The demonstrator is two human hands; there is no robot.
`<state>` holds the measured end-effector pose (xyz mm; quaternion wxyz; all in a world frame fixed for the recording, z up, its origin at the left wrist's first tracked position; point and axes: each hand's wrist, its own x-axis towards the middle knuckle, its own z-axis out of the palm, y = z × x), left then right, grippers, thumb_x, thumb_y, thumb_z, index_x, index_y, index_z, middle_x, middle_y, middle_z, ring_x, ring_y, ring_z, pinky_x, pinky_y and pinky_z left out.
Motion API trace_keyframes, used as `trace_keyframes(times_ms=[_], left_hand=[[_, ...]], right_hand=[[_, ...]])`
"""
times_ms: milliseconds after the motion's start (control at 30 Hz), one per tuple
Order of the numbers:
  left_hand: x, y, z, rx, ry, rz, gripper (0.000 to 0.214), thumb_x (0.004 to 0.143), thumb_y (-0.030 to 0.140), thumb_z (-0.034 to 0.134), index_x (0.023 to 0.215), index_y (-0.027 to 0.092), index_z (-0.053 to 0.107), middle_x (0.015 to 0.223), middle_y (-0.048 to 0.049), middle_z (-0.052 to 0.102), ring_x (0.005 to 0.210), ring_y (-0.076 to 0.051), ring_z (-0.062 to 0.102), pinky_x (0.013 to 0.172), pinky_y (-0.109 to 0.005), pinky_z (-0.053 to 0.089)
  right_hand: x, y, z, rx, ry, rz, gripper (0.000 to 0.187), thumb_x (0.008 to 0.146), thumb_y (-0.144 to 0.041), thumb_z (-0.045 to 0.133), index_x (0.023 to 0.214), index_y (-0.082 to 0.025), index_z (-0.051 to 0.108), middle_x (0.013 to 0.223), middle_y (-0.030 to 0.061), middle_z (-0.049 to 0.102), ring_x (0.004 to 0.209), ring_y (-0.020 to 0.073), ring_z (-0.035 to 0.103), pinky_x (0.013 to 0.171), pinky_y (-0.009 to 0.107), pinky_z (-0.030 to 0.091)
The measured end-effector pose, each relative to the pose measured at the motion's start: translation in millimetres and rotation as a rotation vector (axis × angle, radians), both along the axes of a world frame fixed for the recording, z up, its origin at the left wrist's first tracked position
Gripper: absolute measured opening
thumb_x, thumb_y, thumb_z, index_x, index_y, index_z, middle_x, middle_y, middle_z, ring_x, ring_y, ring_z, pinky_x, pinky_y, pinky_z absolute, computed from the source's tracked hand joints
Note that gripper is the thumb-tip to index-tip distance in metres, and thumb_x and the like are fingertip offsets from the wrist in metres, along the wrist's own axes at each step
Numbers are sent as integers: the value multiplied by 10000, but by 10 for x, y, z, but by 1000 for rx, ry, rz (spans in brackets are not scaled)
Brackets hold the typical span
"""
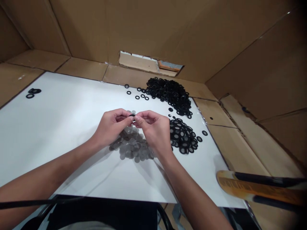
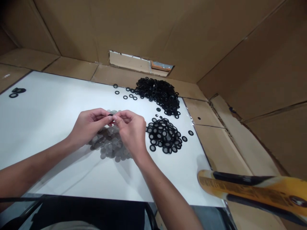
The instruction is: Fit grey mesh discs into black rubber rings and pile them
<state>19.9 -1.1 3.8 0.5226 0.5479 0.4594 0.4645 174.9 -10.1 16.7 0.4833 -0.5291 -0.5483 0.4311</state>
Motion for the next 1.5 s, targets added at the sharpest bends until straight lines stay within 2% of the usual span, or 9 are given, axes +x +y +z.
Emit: trace_keyframes(times_ms=[233, 500, 600, 767, 900, 1233, 1500], left_hand=[[-39, 39, -37, 67, -61, -33, 237, 796, 358, 782, 939, 173, 743, 904, -51, 769, 808, -180, 714, 808, -326, 579], [-69, 45, -50, 77, -30, 41, 212, 787, 348, 796, 873, 165, 732, 819, -30, 755, 743, -160, 711, 741, -288, 579], [-74, 33, -43, 93, -54, 41, 203, 790, 344, 797, 874, 168, 740, 808, -29, 754, 732, -156, 710, 733, -284, 581], [-65, -1, -15, 72, -233, -2, 217, 790, 330, 805, 935, 176, 757, 855, -45, 772, 778, -179, 735, 773, -307, 601], [-52, -17, -10, 41, -353, -44, 210, 785, 270, 816, 968, 183, 763, 887, -39, 780, 791, -163, 741, 806, -291, 609], [-42, -19, -6, 61, -370, 16, 205, 745, 210, 847, 932, 199, 761, 856, -4, 772, 790, -120, 728, 796, -216, 595], [-30, -23, 2, 68, -372, 21, 203, 754, 209, 836, 942, 203, 762, 878, -8, 774, 811, -131, 730, 825, -239, 601]], right_hand=[[11, -9, -20, 99, -29, 14, 71, 874, -261, 650, 850, -195, 642, 752, 1, 664, 690, 149, 634, 671, 274, 507], [41, -14, -33, 262, -101, 12, 56, 900, -169, 611, 861, -207, 624, 799, -5, 661, 738, 147, 628, 696, 280, 503], [60, -5, -23, 439, -242, -6, 110, 918, -135, 589, 861, -214, 642, 830, 9, 664, 761, 150, 621, 705, 284, 515], [112, 19, -78, 860, -455, -107, 240, 909, -56, 557, 899, -244, 707, 858, 30, 689, 753, 153, 650, 636, 266, 528], [158, 45, -165, 1038, -543, -147, 295, 901, -45, 573, 971, -281, 736, 898, 18, 704, 714, 139, 664, 586, 249, 523], [182, 48, -159, 1078, -609, -155, 329, 863, -20, 599, 982, -286, 752, 890, 13, 736, 716, 144, 703, 614, 229, 556], [184, 75, -153, 1095, -617, -152, 312, 872, -12, 588, 954, -275, 735, 870, 9, 734, 698, 130, 699, 613, 224, 545]])
